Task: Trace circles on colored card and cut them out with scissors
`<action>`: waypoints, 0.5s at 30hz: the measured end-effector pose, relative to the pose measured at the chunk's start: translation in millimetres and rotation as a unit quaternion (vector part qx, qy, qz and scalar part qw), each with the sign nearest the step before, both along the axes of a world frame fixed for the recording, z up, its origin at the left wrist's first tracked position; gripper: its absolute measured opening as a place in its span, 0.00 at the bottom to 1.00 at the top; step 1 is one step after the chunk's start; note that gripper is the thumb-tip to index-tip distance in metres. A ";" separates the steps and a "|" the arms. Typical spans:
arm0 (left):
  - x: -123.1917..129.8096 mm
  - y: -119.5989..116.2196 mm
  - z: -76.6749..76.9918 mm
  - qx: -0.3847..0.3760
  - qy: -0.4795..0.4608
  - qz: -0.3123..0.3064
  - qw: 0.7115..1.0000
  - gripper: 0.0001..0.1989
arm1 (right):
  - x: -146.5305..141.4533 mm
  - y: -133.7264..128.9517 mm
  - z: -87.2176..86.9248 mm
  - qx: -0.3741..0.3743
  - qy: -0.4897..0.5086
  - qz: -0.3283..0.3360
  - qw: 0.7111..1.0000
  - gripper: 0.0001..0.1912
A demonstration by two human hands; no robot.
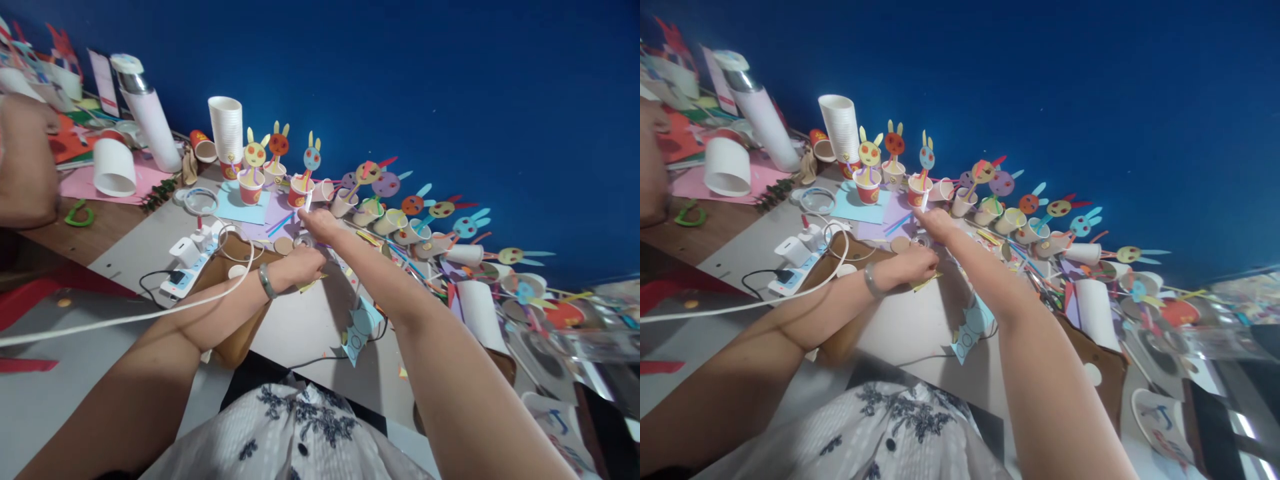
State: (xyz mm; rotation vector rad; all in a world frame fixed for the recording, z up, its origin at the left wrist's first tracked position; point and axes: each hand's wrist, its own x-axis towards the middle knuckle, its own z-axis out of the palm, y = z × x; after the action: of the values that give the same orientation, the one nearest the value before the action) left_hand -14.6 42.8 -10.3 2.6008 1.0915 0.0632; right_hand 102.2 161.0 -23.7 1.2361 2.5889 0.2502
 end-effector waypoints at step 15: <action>-0.1 8.7 -13.2 -0.027 -0.114 0.086 0.989 0.09 | 26.4 -63.1 18.9 0.143 0.355 -0.045 0.923 0.06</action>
State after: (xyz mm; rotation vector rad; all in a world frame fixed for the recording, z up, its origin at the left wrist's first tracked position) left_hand -14.6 51.5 -23.5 2.3750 1.2109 0.3548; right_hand 128.7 97.9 -4.9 1.8193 3.1610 0.1882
